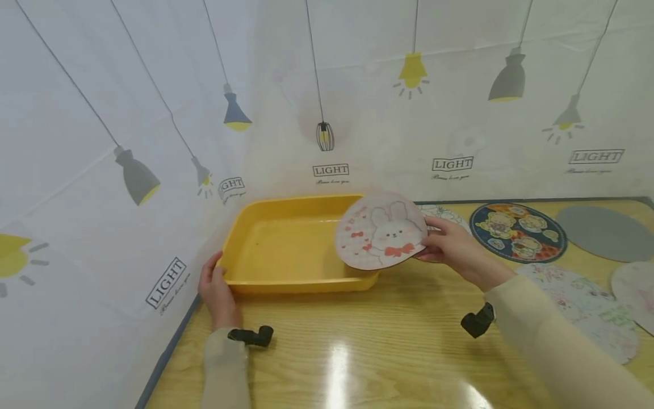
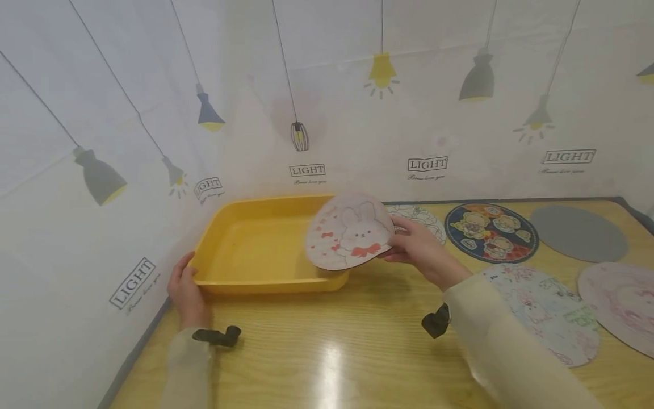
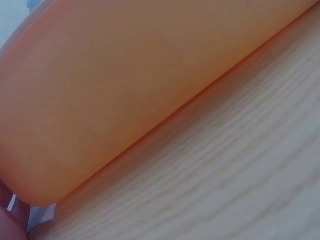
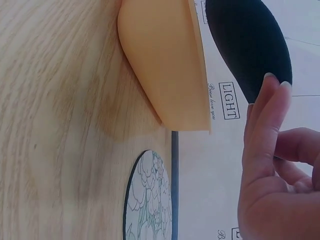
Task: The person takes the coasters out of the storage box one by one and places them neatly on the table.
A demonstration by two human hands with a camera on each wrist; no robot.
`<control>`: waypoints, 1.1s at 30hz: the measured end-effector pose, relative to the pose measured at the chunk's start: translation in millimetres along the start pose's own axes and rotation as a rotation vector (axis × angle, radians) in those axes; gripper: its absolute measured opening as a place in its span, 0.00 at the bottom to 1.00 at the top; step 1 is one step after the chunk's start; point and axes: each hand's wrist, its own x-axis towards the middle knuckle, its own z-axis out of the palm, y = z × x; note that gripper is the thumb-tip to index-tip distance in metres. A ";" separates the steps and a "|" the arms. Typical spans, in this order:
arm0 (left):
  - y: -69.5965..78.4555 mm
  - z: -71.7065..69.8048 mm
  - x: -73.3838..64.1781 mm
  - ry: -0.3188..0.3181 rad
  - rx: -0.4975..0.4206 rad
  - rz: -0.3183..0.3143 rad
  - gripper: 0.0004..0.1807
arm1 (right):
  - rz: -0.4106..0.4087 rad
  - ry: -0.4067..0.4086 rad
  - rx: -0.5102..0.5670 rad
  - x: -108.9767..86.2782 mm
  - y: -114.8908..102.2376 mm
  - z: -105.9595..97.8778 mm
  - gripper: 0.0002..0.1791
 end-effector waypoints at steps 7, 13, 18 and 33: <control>-2.2 0.1 1.0 -0.004 -0.009 -0.018 0.19 | 0.012 0.004 0.032 -18.3 0.2 -13.0 0.32; -2.0 1.3 0.7 -0.016 -0.027 -0.009 0.19 | 0.012 0.012 0.015 -32.8 6.1 -28.9 0.35; -2.1 1.2 0.8 -0.011 -0.013 0.006 0.19 | 0.028 0.032 0.008 -44.8 16.2 -45.5 0.38; -2.8 1.9 0.8 0.002 -0.016 -0.004 0.19 | 0.083 0.050 0.062 -83.2 44.9 -77.5 0.36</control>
